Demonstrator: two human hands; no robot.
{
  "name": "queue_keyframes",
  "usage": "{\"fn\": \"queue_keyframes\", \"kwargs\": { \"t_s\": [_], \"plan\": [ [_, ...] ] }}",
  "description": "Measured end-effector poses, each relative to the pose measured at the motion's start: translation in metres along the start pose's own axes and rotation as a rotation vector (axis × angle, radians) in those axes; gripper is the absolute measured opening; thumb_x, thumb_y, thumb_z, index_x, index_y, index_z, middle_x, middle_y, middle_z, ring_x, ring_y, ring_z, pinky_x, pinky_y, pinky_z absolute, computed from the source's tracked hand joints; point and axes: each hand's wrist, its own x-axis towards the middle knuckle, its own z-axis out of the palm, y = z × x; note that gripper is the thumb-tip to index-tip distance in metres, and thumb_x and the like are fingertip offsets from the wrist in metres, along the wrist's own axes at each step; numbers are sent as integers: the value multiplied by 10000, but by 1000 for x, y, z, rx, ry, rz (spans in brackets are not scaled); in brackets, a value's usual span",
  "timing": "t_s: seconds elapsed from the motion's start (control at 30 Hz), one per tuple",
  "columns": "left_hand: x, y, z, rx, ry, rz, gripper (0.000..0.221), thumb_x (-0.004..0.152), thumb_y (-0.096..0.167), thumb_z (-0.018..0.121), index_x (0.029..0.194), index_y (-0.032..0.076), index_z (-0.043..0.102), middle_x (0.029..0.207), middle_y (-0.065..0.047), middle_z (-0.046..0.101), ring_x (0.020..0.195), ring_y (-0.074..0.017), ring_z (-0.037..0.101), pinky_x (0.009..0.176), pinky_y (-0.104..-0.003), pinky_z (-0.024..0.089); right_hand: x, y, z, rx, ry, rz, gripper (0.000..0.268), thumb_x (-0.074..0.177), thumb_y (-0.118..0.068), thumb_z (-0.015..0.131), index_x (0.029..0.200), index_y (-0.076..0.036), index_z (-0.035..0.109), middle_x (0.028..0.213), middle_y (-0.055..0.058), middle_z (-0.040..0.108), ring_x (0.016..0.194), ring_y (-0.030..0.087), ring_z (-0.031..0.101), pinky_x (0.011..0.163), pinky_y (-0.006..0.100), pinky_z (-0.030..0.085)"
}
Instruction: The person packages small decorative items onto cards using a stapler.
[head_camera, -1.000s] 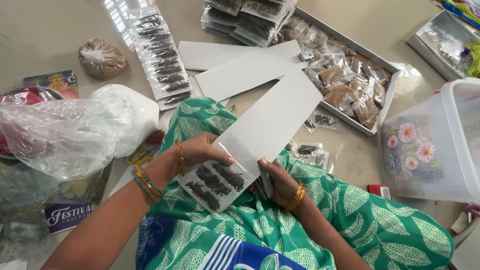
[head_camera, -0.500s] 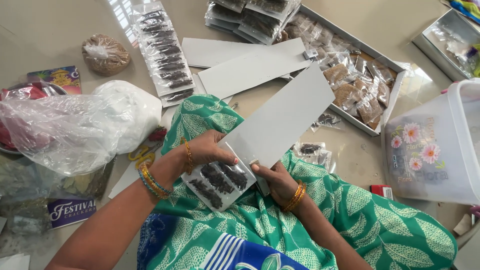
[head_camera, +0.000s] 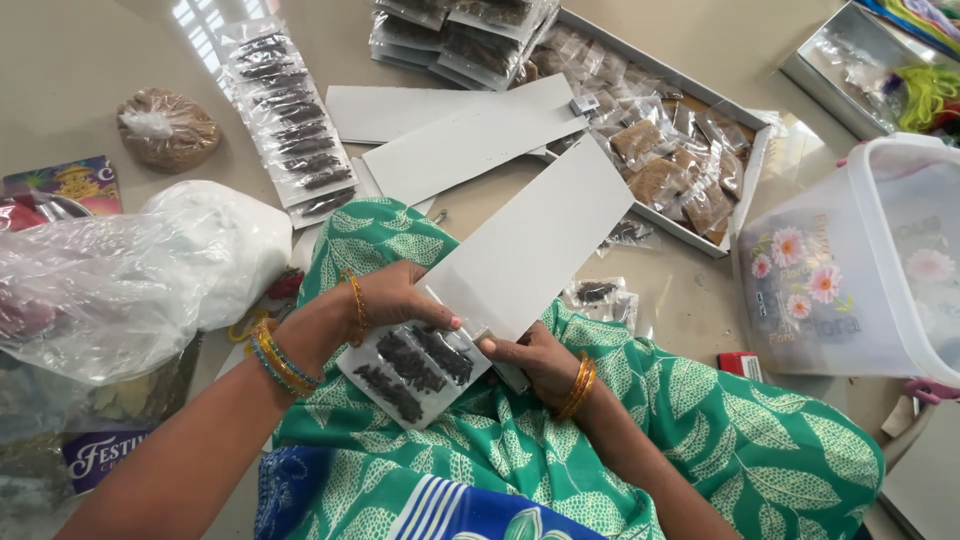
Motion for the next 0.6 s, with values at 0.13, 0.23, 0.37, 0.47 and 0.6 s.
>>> {"fn": "queue_keyframes", "kwargs": {
  "t_s": [0.13, 0.23, 0.37, 0.47, 0.6],
  "plan": [
    [-1, 2, 2, 57, 46, -19, 664, 583, 254, 913, 1117, -74, 693, 994, -167, 779, 889, -216, 758, 833, -337, 606, 0, 0, -24, -188, -32, 57, 584, 799, -323, 837, 1201, 67, 671, 975, 125, 737, 802, 185, 683, 691, 309, 575],
    [-1, 3, 3, 60, 47, -3, 621, 595, 238, 892, 1092, -92, 720, 981, -178, 780, 871, -219, 752, 833, -327, 595, -2, -4, -29, -133, -51, 59, 549, 795, -301, 847, 1182, 46, 671, 946, 103, 736, 795, 160, 683, 705, 295, 573],
    [0, 3, 8, 82, 44, 8, 613, 606, 245, 866, 1105, -79, 718, 988, -167, 777, 884, -223, 747, 821, -315, 589, -2, 3, -21, 115, -39, 37, 552, 816, -245, 846, 1202, 93, 643, 1012, 164, 737, 854, 216, 710, 765, 341, 592],
    [-1, 7, 12, 130, 31, 12, 621, 632, 265, 819, 1158, -45, 701, 1018, -153, 766, 903, -225, 733, 816, -322, 579, -2, 3, 1, 300, 25, 9, 592, 789, -204, 842, 1255, 71, 601, 1111, 167, 723, 957, 224, 721, 864, 354, 603],
    [-3, 10, 16, 144, 11, 58, 690, 637, 268, 756, 1262, 6, 627, 1090, -156, 744, 955, -237, 716, 851, -338, 571, 2, 0, 13, 287, 38, -12, 666, 761, -206, 837, 1325, 24, 569, 1177, 135, 702, 1014, 208, 703, 893, 343, 588]
  ]
}}
